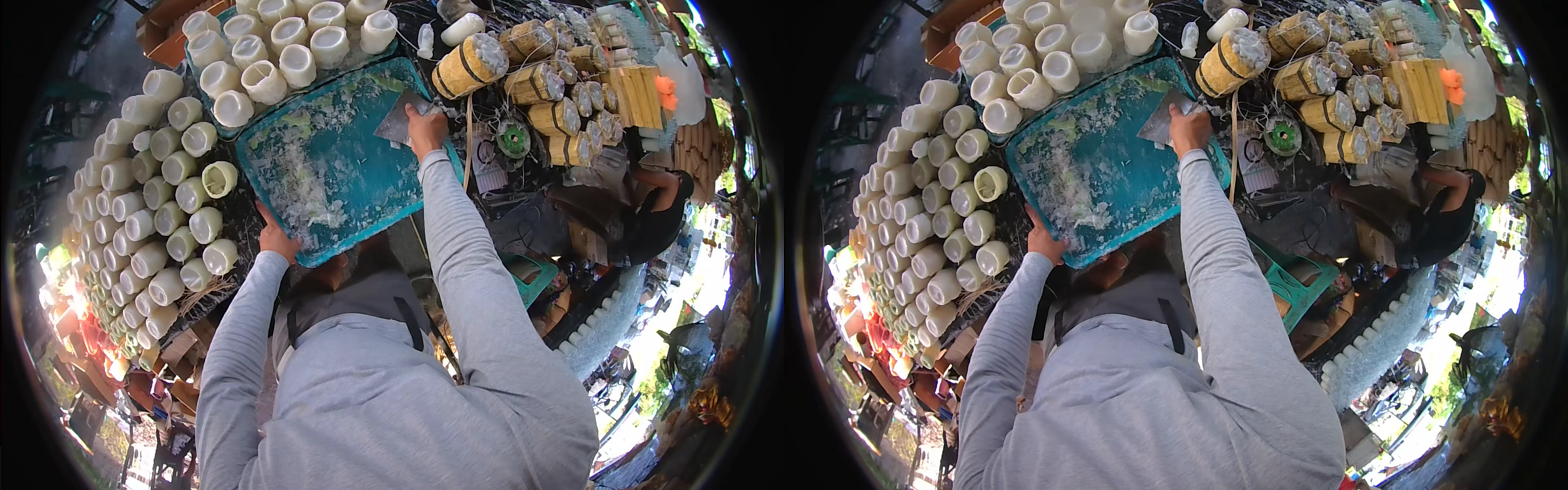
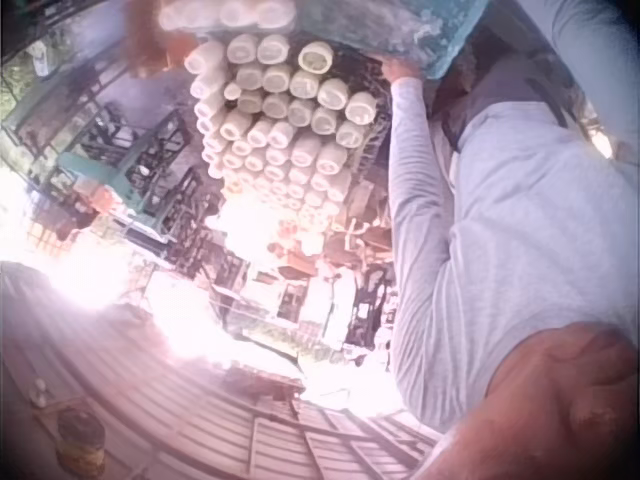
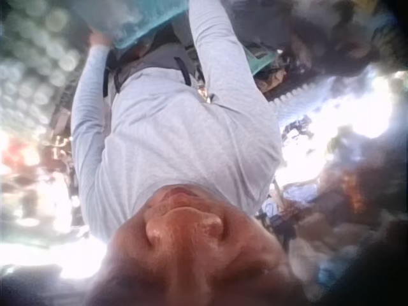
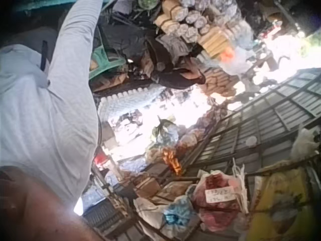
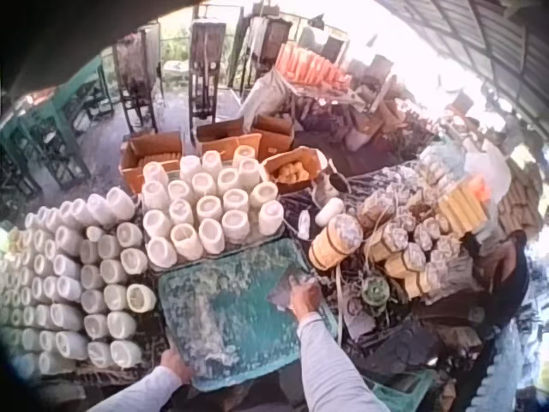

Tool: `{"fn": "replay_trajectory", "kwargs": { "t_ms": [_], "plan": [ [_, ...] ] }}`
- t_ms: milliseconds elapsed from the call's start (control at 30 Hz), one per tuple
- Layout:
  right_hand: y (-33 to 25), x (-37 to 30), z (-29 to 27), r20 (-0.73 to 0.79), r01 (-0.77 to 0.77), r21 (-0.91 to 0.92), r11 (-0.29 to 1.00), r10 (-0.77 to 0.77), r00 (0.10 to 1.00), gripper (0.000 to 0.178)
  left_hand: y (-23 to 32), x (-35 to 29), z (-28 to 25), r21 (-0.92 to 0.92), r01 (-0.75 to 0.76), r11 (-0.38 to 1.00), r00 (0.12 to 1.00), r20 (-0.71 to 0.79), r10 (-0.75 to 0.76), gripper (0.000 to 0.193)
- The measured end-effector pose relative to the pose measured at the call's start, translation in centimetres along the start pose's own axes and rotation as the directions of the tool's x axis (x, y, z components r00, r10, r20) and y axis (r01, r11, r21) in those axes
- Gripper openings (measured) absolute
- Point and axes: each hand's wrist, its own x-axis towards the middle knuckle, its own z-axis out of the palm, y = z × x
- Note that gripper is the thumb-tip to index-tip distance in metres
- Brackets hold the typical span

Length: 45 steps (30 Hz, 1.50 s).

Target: The person assembles white cylindrical candles by inserting wicks into the base, then scrapes wax residue from a green tray using a metal scraper. The person also retrieves a box of white wax shavings and pours them into a black hopper.

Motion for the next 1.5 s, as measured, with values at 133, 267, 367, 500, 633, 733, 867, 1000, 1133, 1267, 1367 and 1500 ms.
{"fn": "replay_trajectory", "kwargs": {
  "t_ms": [133, 267, 367, 500, 633, 733, 867, 1000, 1133, 1267, 1367, 1500],
  "plan": [
    [-1.9, -0.1, 0.4, 0.013, 0.085, -0.067, 0.994, -0.084, 0.996, 0.056, 0.1, 0.0, 0.0, 0.046, -0.019, 0.999, 1.000, -0.008, 0.019, 0.139],
    [-2.7, -1.1, -0.5, 0.042, 0.086, -0.099, 0.991, -0.082, 0.996, 0.057, 0.4, -0.4, -0.1, 0.126, -0.056, 0.990, 0.997, -0.053, 0.063, 0.139],
    [-1.7, -2.1, -0.7, 0.115, -0.070, 0.092, 0.993, 0.059, 0.992, 0.052, 0.5, -0.4, -0.3, 0.135, -0.053, 0.989, 0.997, -0.055, 0.061, 0.139],
    [-1.5, -2.0, 1.1, 0.024, 0.038, 0.100, 0.994, -0.041, 0.999, 0.045, 0.5, -0.1, -0.3, 0.096, 0.020, 0.995, 1.000, 0.001, -0.020, 0.139],
    [-3.5, -0.1, 3.0, 0.046, -0.083, 0.114, 0.990, 0.078, 0.996, 0.045, 0.4, -0.2, -0.1, 0.133, 0.015, 0.991, 1.000, -0.010, -0.014, 0.139],
    [-4.0, 0.3, 3.1, 0.012, 0.074, 0.063, 0.995, -0.075, 0.997, 0.042, 0.6, -0.3, -0.3, 0.129, -0.002, 0.992, 1.000, -0.020, 0.004, 0.139],
    [-2.8, -0.4, 2.2, 0.072, 0.080, 0.114, 0.990, -0.089, 0.993, 0.038, 0.8, -0.4, -0.5, 0.114, 0.001, 0.993, 1.000, -0.006, 0.000, 0.141],
    [-3.0, 1.1, 2.0, 0.180, 0.356, -0.008, 0.934, -0.349, 0.920, 0.040, 0.5, -0.2, -0.3, 0.064, 0.017, 0.998, 1.000, -0.005, -0.017, 0.140],
    [-5.5, 2.7, 2.6, 0.309, 0.489, -0.261, 0.833, -0.408, 0.859, 0.059, 0.5, -0.2, -0.1, 0.098, 0.033, 0.995, 0.999, -0.005, -0.033, 0.140],
    [-6.5, -1.6, 4.3, 0.580, 0.714, -0.256, 0.652, -0.487, 0.653, 0.069, 1.0, -0.4, -0.4, 0.050, 0.056, 0.997, 0.998, 0.022, -0.058, 0.140],
    [-5.7, -4.1, 3.7, 0.553, 0.600, -0.130, 0.789, -0.444, 0.704, 0.063, 1.2, -0.6, -0.6, 0.115, 0.021, 0.993, 0.999, -0.035, -0.017, 0.141],
    [-4.2, -1.4, 0.4, 0.328, 0.491, -0.035, 0.871, -0.454, 0.829, 0.056, 0.6, -0.3, -0.1, 0.055, 0.061, 0.997, 0.998, 0.009, -0.062, 0.142]
  ]
}}
